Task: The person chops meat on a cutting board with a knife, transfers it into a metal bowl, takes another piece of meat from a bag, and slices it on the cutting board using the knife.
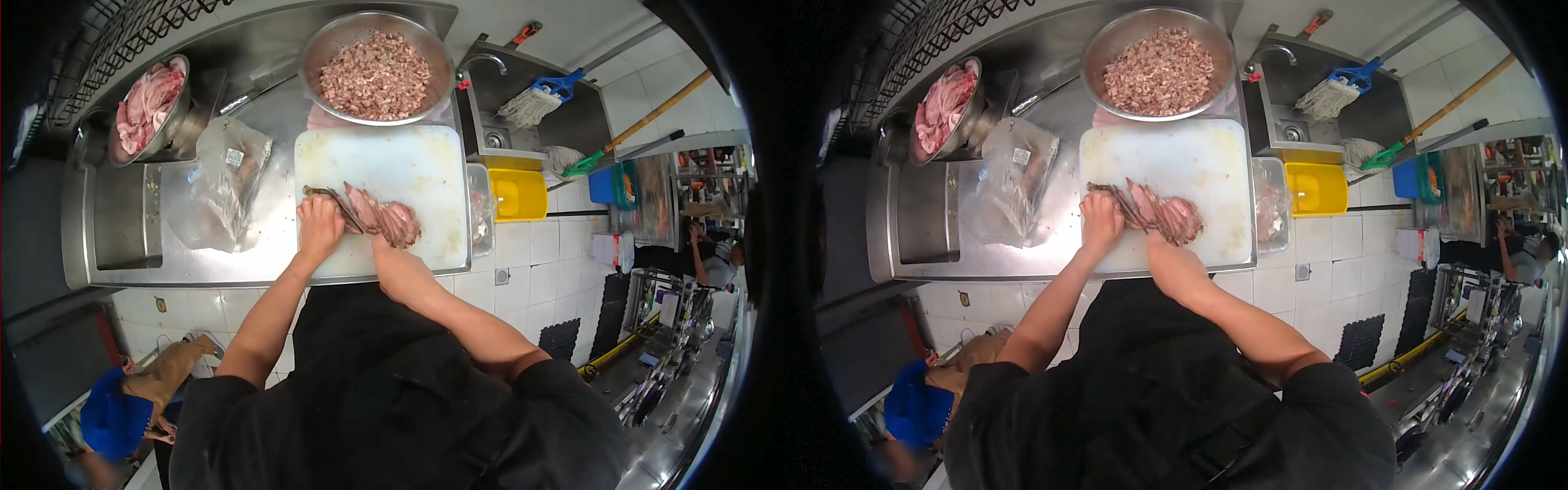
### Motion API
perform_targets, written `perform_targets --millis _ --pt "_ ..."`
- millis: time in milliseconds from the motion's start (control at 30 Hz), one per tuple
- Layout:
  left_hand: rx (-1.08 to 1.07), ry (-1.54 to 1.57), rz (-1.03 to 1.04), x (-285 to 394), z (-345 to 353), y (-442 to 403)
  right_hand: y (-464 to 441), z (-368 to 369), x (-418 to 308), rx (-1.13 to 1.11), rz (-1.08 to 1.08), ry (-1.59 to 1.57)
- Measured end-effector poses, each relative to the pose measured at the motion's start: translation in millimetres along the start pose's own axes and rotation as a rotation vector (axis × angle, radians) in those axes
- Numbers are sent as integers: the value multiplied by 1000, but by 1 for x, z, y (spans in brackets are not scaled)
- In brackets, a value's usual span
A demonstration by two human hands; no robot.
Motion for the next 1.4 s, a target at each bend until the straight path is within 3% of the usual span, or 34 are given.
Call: perform_targets --millis 233,367,433,567,633,867,1067,1267,1400 --pt "-20 43 -50 -7 0 -1 -43 28 28 64 -33 -15" --pt "-13 139 10 -6 -14 0 -30 -8 28 177 -154 -143" --pt "16 95 35 -6 -18 -1 -21 -12 29 -82 38 -383" --pt "65 92 94 -1 -20 -3 -17 -10 29 -121 74 -403" --pt "59 67 77 -1 -17 -4 -14 -31 9 105 -149 -170" --pt "32 26 42 -6 -7 1 29 -20 -11 -150 59 -6" --pt "4 28 38 -8 -2 1 -38 11 -8 52 -68 -46" --pt "37 44 34 -10 -4 0 18 -7 -9 -60 0 16" --pt "3 43 25 -6 -5 -2 -41 26 2 81 -84 -24"
Point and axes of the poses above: each hand's wrist, its own y-axis away from the middle knuckle, its own z-axis out of the palm, x = y × z, the point moved 10 cm from there along -y, towards the middle knuckle, and after that the axes turned 1 degree about x, right-handed, at the moved point
